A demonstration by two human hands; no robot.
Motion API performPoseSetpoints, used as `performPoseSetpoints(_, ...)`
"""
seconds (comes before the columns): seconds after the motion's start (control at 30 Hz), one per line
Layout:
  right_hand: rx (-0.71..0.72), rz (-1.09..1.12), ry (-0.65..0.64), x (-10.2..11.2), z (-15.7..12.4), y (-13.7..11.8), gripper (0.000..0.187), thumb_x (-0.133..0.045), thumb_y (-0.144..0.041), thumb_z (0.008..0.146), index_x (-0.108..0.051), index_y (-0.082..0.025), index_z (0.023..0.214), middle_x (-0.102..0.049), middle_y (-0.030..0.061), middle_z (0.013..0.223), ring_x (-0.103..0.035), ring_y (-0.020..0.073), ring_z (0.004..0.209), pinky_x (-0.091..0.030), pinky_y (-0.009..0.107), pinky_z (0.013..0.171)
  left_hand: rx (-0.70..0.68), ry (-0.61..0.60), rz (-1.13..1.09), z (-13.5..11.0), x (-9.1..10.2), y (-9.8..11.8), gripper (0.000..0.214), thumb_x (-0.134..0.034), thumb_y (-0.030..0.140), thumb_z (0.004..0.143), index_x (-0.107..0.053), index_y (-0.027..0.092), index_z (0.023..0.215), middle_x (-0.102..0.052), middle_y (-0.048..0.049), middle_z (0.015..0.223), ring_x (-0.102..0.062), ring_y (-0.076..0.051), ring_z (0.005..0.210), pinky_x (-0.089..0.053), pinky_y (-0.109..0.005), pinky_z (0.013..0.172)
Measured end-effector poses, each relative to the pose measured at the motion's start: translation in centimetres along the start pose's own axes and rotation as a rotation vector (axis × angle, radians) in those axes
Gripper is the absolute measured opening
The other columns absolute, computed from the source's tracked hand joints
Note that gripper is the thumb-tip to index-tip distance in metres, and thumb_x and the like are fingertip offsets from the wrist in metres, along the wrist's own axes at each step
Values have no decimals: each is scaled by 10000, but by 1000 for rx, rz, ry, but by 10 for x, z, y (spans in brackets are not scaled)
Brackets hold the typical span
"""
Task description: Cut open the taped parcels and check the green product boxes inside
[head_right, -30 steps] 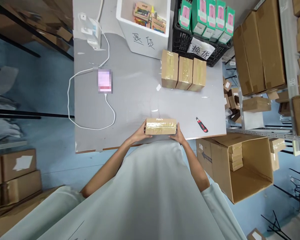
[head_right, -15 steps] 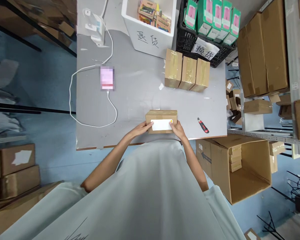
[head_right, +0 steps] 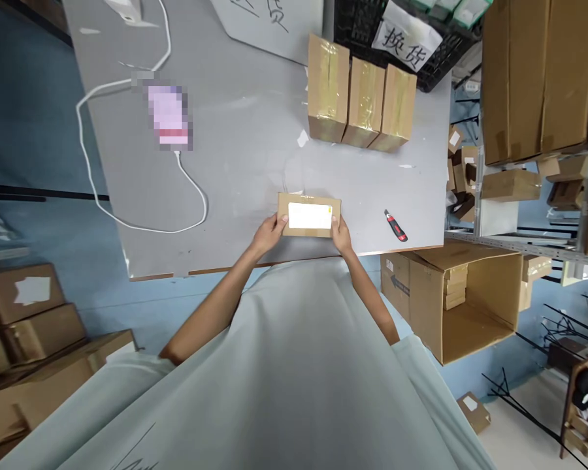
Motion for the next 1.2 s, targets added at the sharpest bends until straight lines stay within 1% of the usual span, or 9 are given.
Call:
performPoseSetpoints(0.17, -112, -30, 49, 6, 3, 28, 1107, -49, -846, 1138, -719, -85, 1584, -773, 224, 1566, -696, 347, 1516, -533, 506, 1338, -16, 121, 8, -1, 9, -5, 913, -247, 806, 1182, -791, 130, 1464, -754, -230, 1500, -621, -380, 1497, -404, -544, 1379)
performPoseSetpoints(0.23, -53, -124, 44, 15, 9, 33, 1007, -101, -782, 1171, -700, -115, 1630, -709, 205, 1672, -606, 343, 1618, -436, 533, 1420, -34, 174, 40, 3, 13, -9, 902, -215, 761, 1199, -788, 122, 1478, -689, -242, 1609, -563, -372, 1573, -341, -550, 1429)
performPoseSetpoints(0.33, 96, -343, 43, 23, 20, 37, 771, -264, -596, 1213, -561, -161, 1776, -466, 149, 1900, -367, 314, 1796, -252, 564, 1507, -93, 221, 120, 16, 15, -15, 779, -335, 658, 1208, -665, 127, 1672, -476, -234, 1851, -381, -388, 1753, -237, -588, 1480)
performPoseSetpoints(0.4, 138, -507, 23, 18, 25, 42, 703, -315, -429, 1211, -460, -150, 1839, -328, 147, 1968, -240, 299, 1852, -229, 591, 1509, -95, 223, 154, 26, 11, -25, 709, -437, 587, 1191, -600, 173, 1743, -369, -190, 1935, -229, -383, 1839, -151, -623, 1500)
performPoseSetpoints(0.47, 141, -689, 14, 10, 28, 50, 690, -342, -297, 1191, -423, -129, 1856, -294, 178, 1976, -199, 303, 1867, -274, 606, 1489, -63, 221, 167, 33, 6, -40, 645, -470, 512, 1180, -603, 240, 1749, -348, -137, 1957, -147, -344, 1872, -84, -617, 1513)
performPoseSetpoints(0.6, 113, -935, 65, -4, 28, 64, 683, -349, -183, 1165, -482, -124, 1832, -367, 229, 1937, -313, 313, 1836, -381, 570, 1437, -18, 233, 196, 35, -2, -68, 613, -472, 431, 1167, -611, 329, 1756, -317, -65, 1975, -74, -287, 1883, -9, -578, 1522)
performPoseSetpoints(0.73, 105, -968, 79, -7, 27, 75, 686, -326, -166, 1158, -528, -172, 1814, -407, 198, 1926, -362, 297, 1819, -417, 558, 1421, 27, 228, 187, 30, -6, -83, 664, -568, 457, 1134, -556, 416, 1797, -253, 12, 1991, -31, -306, 1878, 9, -608, 1520)
performPoseSetpoints(0.87, 106, -956, 89, -6, 26, 81, 681, -296, -169, 1166, -549, -188, 1798, -433, 175, 1916, -359, 281, 1821, -415, 567, 1424, 67, 216, 125, 27, -7, -82, 712, -625, 498, 1111, -526, 435, 1814, -204, 26, 2001, 5, -339, 1876, 28, -655, 1507)
performPoseSetpoints(1.2, 135, -960, 130, -5, 27, 85, 649, -311, -190, 1176, -573, -148, 1768, -442, 203, 1903, -382, 285, 1808, -440, 573, 1412, 60, 264, 110, 26, -3, -74, 609, -584, 511, 1138, -635, 370, 1729, -339, -35, 1963, -47, -286, 1877, 50, -603, 1510)
Point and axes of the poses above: each hand's wrist, its own z-axis towards the middle knuckle, its own x-axis out of the back of the hand, y = z × x, the point moved 7 cm from there along z, towards the middle knuckle
